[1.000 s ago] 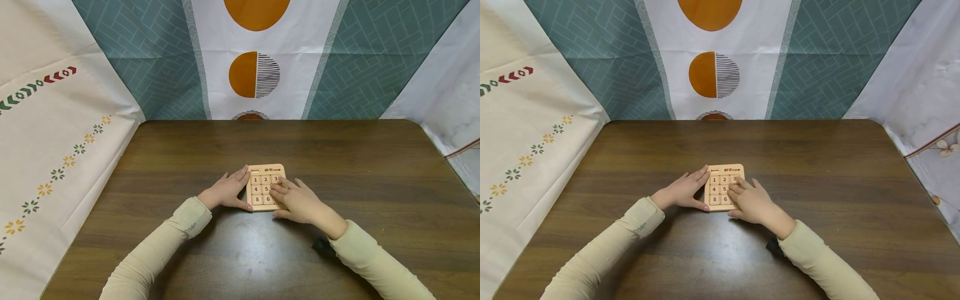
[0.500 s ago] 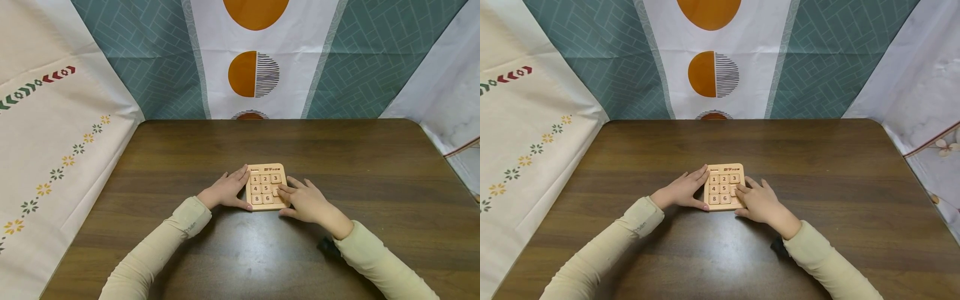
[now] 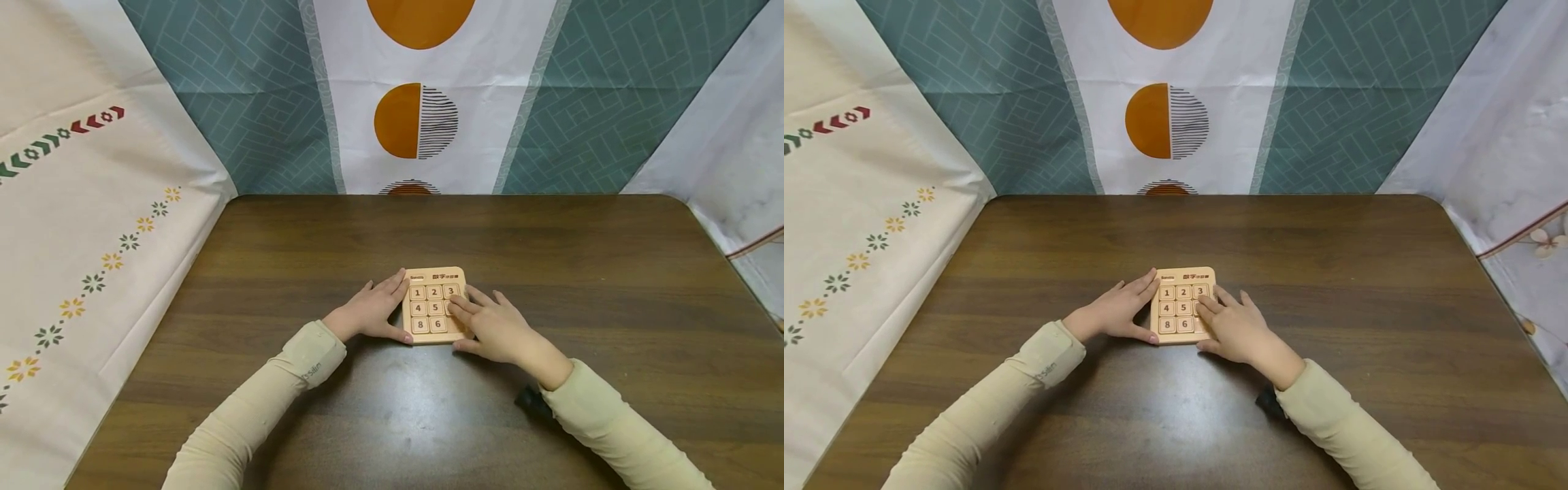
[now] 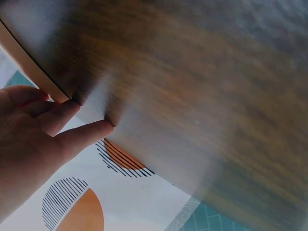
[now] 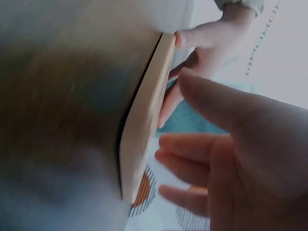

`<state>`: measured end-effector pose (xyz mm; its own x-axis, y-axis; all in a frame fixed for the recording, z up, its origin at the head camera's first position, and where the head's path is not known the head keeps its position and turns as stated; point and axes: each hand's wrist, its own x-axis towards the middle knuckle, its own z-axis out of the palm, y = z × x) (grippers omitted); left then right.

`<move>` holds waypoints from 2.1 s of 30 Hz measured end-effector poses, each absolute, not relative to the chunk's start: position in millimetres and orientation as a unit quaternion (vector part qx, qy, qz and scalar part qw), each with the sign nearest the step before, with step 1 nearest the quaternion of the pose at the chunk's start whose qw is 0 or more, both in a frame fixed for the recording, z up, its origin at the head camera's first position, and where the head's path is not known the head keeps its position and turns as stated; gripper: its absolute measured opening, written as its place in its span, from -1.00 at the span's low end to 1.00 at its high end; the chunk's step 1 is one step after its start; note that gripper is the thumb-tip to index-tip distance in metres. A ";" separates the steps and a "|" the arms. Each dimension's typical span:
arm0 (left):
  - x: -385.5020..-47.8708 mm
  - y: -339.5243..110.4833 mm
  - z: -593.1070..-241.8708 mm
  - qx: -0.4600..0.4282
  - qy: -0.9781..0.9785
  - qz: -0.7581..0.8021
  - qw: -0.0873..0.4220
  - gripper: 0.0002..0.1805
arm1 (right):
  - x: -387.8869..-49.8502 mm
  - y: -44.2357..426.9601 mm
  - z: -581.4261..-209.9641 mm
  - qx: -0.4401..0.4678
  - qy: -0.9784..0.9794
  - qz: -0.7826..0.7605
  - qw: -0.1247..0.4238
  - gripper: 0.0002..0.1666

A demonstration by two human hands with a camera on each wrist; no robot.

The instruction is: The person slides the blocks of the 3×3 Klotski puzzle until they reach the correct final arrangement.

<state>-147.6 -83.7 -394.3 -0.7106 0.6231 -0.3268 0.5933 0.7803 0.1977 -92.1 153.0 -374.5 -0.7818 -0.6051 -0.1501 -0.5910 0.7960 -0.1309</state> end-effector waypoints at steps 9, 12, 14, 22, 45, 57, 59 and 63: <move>-147.3 -83.7 -393.8 0.333 0.923 0.040 0.187 0.22 | -81.7 153.7 -377.1 -0.376 0.918 -0.059 0.110 -0.21; -147.3 -83.8 -394.2 0.332 0.924 0.039 0.187 0.22 | -81.5 160.3 -375.9 -0.368 0.922 -0.056 0.107 -0.24; -147.4 -83.9 -394.2 0.332 0.924 0.038 0.188 0.22 | -81.6 165.1 -374.3 -0.365 0.923 -0.055 0.107 -0.25; -147.8 -84.1 -393.9 0.328 0.925 0.036 0.189 0.22 | -91.4 164.7 -371.4 -0.371 0.922 -0.065 0.090 -0.23; -148.6 -83.6 -395.7 0.331 0.924 0.040 0.187 0.21 | -80.8 153.5 -375.8 -0.395 0.909 -0.071 0.110 -0.22; -148.8 -83.0 -394.5 0.329 0.924 0.035 0.192 0.23 | -94.8 160.2 -373.8 -0.331 0.937 -0.050 0.099 -0.19; -148.9 -83.1 -394.7 0.329 0.924 0.035 0.192 0.23 | -94.7 156.0 -374.3 -0.335 0.936 -0.048 0.096 -0.19; -149.3 -83.3 -394.9 0.329 0.924 0.035 0.192 0.22 | -95.4 146.4 -374.2 -0.343 0.934 -0.043 0.094 -0.19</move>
